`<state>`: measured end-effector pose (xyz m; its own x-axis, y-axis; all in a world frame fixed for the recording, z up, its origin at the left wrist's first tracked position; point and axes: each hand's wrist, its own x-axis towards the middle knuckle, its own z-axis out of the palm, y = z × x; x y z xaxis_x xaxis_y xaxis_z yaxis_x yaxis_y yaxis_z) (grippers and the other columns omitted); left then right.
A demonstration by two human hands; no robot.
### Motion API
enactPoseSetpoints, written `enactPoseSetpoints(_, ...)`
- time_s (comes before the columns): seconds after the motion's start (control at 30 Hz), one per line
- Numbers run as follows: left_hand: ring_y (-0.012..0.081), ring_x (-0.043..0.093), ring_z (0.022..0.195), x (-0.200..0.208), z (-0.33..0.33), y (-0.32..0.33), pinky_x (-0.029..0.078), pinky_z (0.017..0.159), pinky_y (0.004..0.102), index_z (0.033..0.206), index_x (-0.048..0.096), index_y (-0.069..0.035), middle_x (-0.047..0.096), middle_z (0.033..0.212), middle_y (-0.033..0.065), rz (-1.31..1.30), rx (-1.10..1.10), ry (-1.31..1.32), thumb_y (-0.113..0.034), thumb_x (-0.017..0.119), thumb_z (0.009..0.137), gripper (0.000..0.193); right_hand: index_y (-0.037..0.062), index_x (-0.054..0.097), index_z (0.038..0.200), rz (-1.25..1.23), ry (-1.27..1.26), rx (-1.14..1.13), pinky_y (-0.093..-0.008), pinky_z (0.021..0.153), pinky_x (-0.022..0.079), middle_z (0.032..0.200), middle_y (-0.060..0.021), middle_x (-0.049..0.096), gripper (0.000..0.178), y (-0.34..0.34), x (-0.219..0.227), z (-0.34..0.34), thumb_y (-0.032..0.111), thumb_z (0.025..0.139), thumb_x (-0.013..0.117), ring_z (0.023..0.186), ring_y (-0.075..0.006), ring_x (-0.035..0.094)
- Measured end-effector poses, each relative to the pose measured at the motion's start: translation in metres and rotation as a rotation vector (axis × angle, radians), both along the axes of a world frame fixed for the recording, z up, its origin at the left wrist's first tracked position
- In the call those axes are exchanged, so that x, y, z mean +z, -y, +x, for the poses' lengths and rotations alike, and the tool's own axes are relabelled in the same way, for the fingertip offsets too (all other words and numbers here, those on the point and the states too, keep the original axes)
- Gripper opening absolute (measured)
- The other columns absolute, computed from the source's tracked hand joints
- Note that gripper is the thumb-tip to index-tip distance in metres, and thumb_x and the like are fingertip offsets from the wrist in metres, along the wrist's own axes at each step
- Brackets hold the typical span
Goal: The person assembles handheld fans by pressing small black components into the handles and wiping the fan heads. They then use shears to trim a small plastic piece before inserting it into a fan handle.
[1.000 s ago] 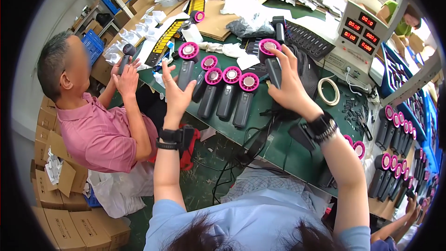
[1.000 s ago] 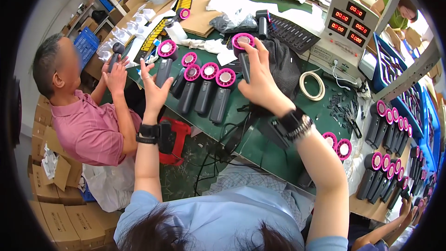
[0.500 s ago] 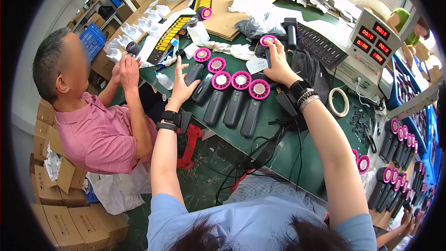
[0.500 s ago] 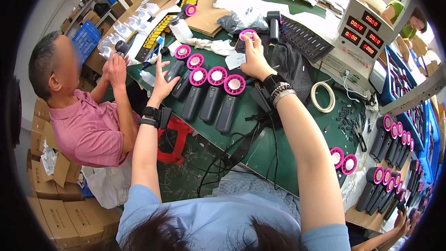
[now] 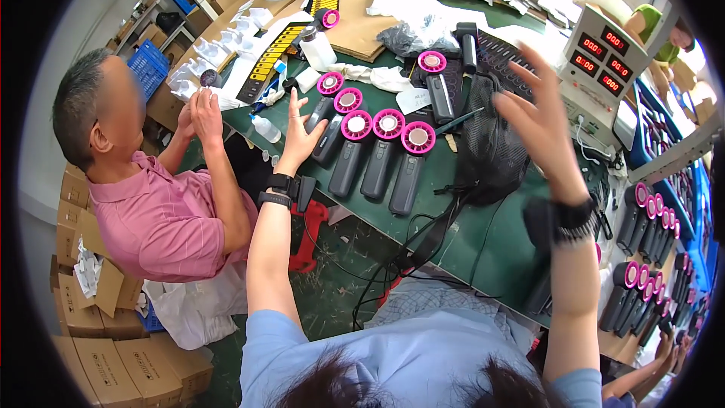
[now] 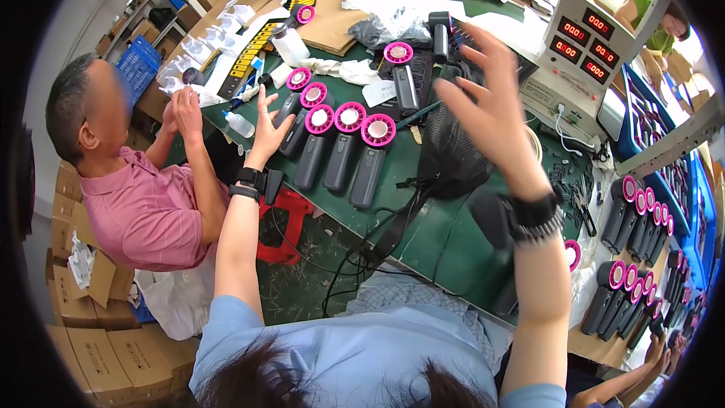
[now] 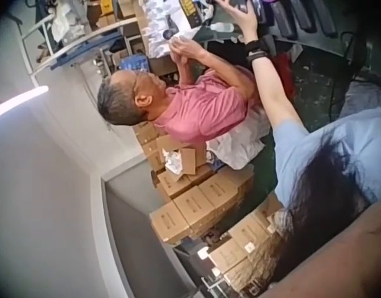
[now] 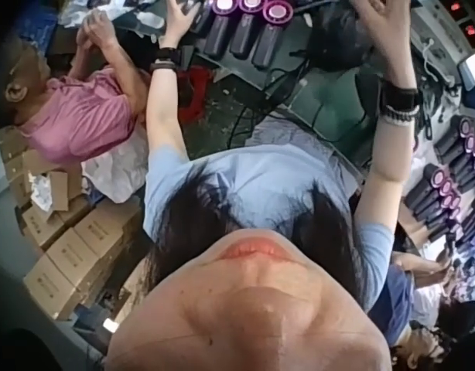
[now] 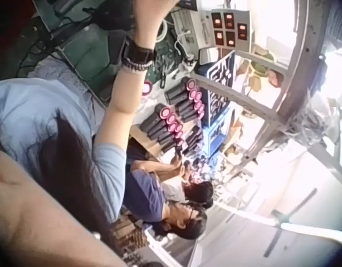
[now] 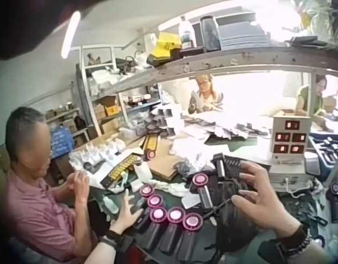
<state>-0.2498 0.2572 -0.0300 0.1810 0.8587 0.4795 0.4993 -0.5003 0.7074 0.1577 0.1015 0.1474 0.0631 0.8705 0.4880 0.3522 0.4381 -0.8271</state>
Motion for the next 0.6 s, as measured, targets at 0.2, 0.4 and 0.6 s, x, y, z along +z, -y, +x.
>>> enactPoseSetpoints(0.2,0.0231,0.051,0.122,0.021,0.011,0.026,0.043,0.101,0.0379,0.154,0.019,-0.011,0.041,0.142,0.0160,0.005,0.028,-0.043,-0.012,0.064,0.093,0.076,0.0028,0.032,0.147,-0.093,-0.041,-0.186,-0.0292,0.095,0.047,0.152,-0.0118,0.036,0.064,0.151,0.009,0.063,0.003,0.090,0.060,0.123,-0.0205,0.051)
enactPoseSetpoints(0.4,0.0176,0.053,0.119,0.073,0.092,0.107,0.041,0.101,0.0335,0.130,0.050,-0.002,0.056,0.124,0.0078,-0.126,-0.364,0.309,-0.009,0.060,0.095,0.037,-0.0003,0.051,0.133,-0.268,0.045,-0.436,-0.0278,0.090,0.048,0.131,-0.0109,0.057,0.041,0.278,-0.020,0.107,-0.001,0.092,0.056,0.110,-0.0162,0.059)
enactPoseSetpoints(0.6,0.0186,0.057,0.113,0.088,0.200,0.229,0.043,0.100,0.0328,0.121,0.053,0.000,0.059,0.120,0.0089,-0.397,-0.817,0.446,-0.007,0.064,0.091,0.033,-0.0028,0.060,0.117,-0.364,-0.154,-0.533,-0.0273,0.089,0.049,0.113,-0.0079,0.065,0.025,0.309,-0.076,0.101,-0.001,0.093,0.057,0.103,-0.0145,0.062)
